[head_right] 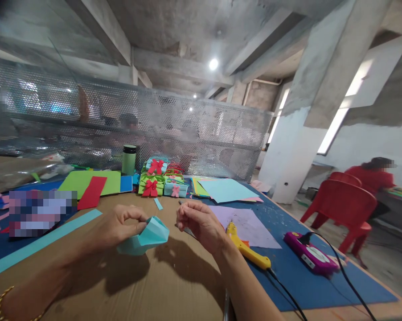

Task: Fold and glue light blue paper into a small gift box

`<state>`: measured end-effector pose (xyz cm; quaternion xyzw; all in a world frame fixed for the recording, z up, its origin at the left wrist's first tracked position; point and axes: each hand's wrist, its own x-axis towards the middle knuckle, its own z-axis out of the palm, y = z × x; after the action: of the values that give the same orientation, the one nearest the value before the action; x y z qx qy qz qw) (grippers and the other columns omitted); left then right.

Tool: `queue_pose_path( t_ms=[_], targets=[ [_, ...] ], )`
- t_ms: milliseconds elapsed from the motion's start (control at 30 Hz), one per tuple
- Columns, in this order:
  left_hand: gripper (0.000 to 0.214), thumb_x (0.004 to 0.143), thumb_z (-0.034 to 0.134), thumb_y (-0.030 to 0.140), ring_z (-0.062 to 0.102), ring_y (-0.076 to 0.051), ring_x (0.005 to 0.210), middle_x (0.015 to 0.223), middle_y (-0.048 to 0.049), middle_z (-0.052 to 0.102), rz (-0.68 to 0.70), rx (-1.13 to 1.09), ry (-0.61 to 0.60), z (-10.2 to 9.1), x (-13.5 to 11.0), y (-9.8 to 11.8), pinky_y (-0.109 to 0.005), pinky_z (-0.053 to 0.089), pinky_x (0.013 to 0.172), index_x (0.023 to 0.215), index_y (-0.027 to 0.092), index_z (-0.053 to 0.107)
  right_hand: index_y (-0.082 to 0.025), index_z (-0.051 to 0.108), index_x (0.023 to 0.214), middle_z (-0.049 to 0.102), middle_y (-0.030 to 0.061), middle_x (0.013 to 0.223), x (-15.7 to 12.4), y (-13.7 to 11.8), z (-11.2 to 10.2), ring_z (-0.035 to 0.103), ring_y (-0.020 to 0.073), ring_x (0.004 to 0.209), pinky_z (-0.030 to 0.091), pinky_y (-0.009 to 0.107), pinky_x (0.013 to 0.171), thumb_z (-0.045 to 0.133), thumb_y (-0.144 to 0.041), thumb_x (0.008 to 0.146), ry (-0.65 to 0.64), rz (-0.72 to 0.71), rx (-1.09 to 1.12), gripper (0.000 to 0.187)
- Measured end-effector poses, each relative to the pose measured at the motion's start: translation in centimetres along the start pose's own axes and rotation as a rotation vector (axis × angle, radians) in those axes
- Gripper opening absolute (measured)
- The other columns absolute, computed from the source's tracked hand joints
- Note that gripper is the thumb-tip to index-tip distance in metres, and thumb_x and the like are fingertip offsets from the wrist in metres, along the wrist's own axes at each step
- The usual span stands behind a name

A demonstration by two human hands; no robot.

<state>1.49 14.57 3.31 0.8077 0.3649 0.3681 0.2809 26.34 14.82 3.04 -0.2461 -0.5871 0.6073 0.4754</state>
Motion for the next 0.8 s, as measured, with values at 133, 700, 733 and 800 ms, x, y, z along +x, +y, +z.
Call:
queue_pose_path(
  t_ms=[133,700,733,800],
  targets=[
    [0.031,0.081,0.059,0.039,0.061,-0.016,0.068,0.074,-0.0062,0.072,-0.037,-0.039,0.007,0.12,-0.17,0.14,-0.023,0.042,0.056,0.076,0.016,0.078,-0.016,0.056,0.069,0.053,-0.0016,0.066,0.07,0.06,0.34,0.052,0.0097,0.058,0.039,0.024,0.059,0.068,-0.036,0.089,0.056,0.001,0.004,0.03],
    [0.028,0.08,0.059,0.036,0.057,-0.014,0.062,0.07,-0.0049,0.071,-0.091,-0.083,0.026,0.26,-0.16,-0.29,-0.022,0.038,0.05,0.076,0.015,0.078,-0.018,0.056,0.076,0.054,-0.0028,0.066,0.14,-0.23,0.26,0.049,0.0098,0.058,0.042,0.024,0.057,0.077,-0.034,0.083,0.046,-0.063,-0.019,0.027],
    [0.028,0.08,0.059,0.036,0.056,-0.014,0.062,0.07,-0.0045,0.07,-0.096,-0.078,0.024,0.22,-0.14,-0.26,-0.022,0.038,0.051,0.076,0.015,0.077,-0.019,0.055,0.074,0.053,-0.0032,0.065,0.14,-0.38,0.3,0.049,0.0098,0.057,0.042,0.024,0.055,0.076,-0.034,0.083,0.06,-0.063,-0.005,0.028],
    [0.029,0.08,0.06,0.038,0.056,-0.015,0.062,0.069,-0.0041,0.069,-0.092,-0.069,0.01,0.14,-0.07,-0.27,-0.022,0.038,0.052,0.076,0.014,0.076,-0.019,0.051,0.068,0.049,-0.0046,0.062,0.14,-0.65,0.46,0.046,0.0092,0.053,0.041,0.024,0.05,0.074,-0.035,0.084,0.096,-0.061,0.04,0.032]
  ],
)
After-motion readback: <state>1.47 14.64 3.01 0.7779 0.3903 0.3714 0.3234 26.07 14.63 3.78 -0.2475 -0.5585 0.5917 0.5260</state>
